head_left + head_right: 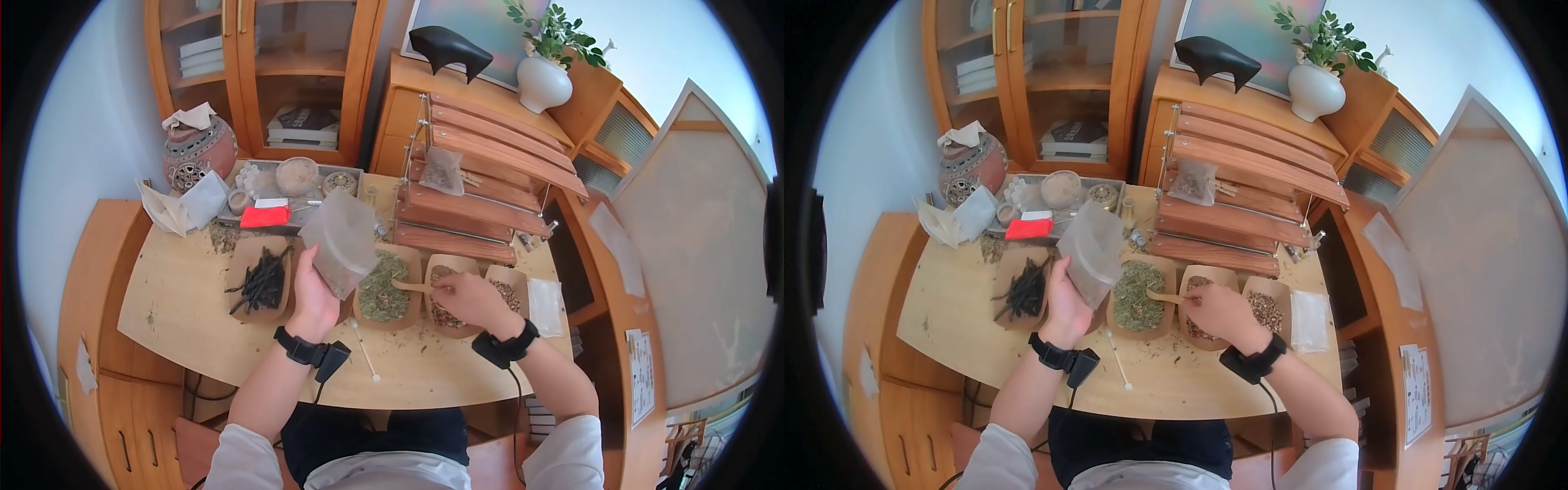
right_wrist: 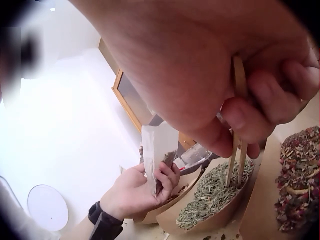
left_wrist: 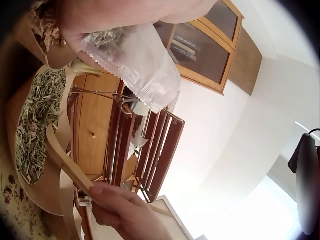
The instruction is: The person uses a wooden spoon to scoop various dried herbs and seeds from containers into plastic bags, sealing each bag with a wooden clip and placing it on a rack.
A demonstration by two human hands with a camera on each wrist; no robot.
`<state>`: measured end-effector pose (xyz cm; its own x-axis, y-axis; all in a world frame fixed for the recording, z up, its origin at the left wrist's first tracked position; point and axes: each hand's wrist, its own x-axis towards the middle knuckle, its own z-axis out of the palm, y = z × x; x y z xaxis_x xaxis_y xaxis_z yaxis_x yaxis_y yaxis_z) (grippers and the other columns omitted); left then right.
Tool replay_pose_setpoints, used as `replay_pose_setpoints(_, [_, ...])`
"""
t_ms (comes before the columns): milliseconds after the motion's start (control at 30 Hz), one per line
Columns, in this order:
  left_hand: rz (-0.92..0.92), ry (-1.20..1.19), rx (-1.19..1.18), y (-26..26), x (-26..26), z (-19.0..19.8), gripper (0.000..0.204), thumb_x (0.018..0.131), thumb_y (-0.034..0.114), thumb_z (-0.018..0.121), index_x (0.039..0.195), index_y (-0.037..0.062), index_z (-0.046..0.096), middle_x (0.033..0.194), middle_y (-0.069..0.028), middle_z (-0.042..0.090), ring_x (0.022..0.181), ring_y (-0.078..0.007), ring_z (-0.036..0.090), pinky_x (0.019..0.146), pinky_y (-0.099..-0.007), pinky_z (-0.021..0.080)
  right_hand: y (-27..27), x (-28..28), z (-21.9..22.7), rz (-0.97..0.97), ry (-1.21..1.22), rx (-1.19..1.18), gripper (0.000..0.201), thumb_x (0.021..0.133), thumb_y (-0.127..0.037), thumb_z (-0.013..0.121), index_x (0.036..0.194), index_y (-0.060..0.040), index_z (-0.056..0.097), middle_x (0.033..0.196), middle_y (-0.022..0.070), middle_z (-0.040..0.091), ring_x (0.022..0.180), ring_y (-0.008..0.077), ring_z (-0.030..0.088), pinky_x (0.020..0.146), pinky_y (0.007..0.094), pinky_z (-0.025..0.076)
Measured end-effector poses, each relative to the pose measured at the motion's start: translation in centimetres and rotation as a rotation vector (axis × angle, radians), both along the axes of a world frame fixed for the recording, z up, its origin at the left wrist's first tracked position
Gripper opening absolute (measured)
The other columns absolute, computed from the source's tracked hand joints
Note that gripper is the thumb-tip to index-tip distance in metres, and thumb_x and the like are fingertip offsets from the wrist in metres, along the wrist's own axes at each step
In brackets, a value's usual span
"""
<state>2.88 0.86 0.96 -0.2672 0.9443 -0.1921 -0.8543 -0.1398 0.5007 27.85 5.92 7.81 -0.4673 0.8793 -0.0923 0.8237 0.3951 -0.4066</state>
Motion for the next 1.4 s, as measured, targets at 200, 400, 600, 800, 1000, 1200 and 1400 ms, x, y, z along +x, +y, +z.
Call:
replay_pose_setpoints(200, [-0.009,0.007,-0.02,-0.1,0.1,0.4,0.05,0.1,0.035,0.04,0.142,0.0067,0.043,0.14,-0.0078,0.052,0.13,-0.0255,0.048,0.11,-0.0401,0.037,-0.7,-1.5,-3.5,0.102,0.011,0.223,0.023,0.09,-0.028,0.059,0.098,-0.0112,0.072,0.075,0.0158,0.069,0.068,0.0349,0.068,0.065,0.0439,0.055])
replay_pose_setpoints(400, [-0.016,0.027,-0.008,-0.2,0.0,0.2,0.051,0.101,0.037,0.04,0.141,0.0063,0.043,0.14,-0.0082,0.052,0.128,-0.0254,0.05,0.108,-0.0401,0.038,-0.4,-1.7,-5.7,0.159,0.064,0.324,0.019,0.09,-0.025,0.062,0.1,-0.0122,0.07,0.074,0.0147,0.067,0.066,0.0344,0.066,0.061,0.0449,0.053])
replay_pose_setpoints(600, [-0.023,0.01,-0.015,0.0,0.1,0.3,0.05,0.101,0.036,0.04,0.141,0.0062,0.043,0.14,-0.0079,0.053,0.128,-0.0252,0.05,0.11,-0.0395,0.037,0.0,-1.4,-6.4,0.187,0.082,0.382,0.02,0.09,-0.024,0.062,0.104,-0.0116,0.07,0.072,0.0137,0.066,0.066,0.0336,0.066,0.061,0.0445,0.053])
replay_pose_setpoints(800, [-0.03,0.009,-0.016,-0.3,0.1,0.5,0.05,0.1,0.036,0.04,0.141,0.0069,0.044,0.14,-0.0076,0.052,0.128,-0.0251,0.05,0.109,-0.0394,0.038,0.5,-1.1,-6.4,0.192,0.139,0.449,0.022,0.089,-0.022,0.064,0.107,-0.0117,0.07,0.074,0.0126,0.067,0.07,0.0334,0.066,0.063,0.0442,0.053])
replay_pose_setpoints(1000, [-0.027,0.014,-0.015,-0.1,-0.1,-0.2,0.051,0.1,0.037,0.042,0.142,0.0074,0.043,0.14,-0.0072,0.052,0.128,-0.0247,0.049,0.108,-0.0394,0.039,0.2,-0.9,-4.7,0.166,0.183,0.442,0.022,0.088,-0.02,0.064,0.107,-0.0113,0.07,0.075,0.0129,0.067,0.07,0.0335,0.066,0.063,0.0432,0.053])
replay_pose_setpoints(1200, [-0.031,-0.003,-0.033,0.5,-0.4,-2.1,0.055,0.098,0.04,0.049,0.142,0.0073,0.043,0.14,-0.0069,0.051,0.127,-0.0249,0.049,0.106,-0.0406,0.04,-0.6,-0.8,0.4,0.081,0.287,0.293,0.026,0.091,-0.019,0.064,0.114,-0.0077,0.068,0.078,0.0177,0.068,0.069,0.0333,0.066,0.065,0.0373,0.053])
replay_pose_setpoints(1400, [-0.112,0.025,-0.032,0.2,0.1,-1.0,0.052,0.099,0.038,0.042,0.142,0.0085,0.044,0.139,-0.0066,0.053,0.128,-0.0245,0.05,0.107,-0.0407,0.04,-0.6,-2.3,3.8,0.093,0.448,0.115,0.029,0.094,-0.022,0.064,0.116,-0.0033,0.067,0.085,0.0159,0.07,0.071,0.0245,0.066,0.068,0.0325,0.052])
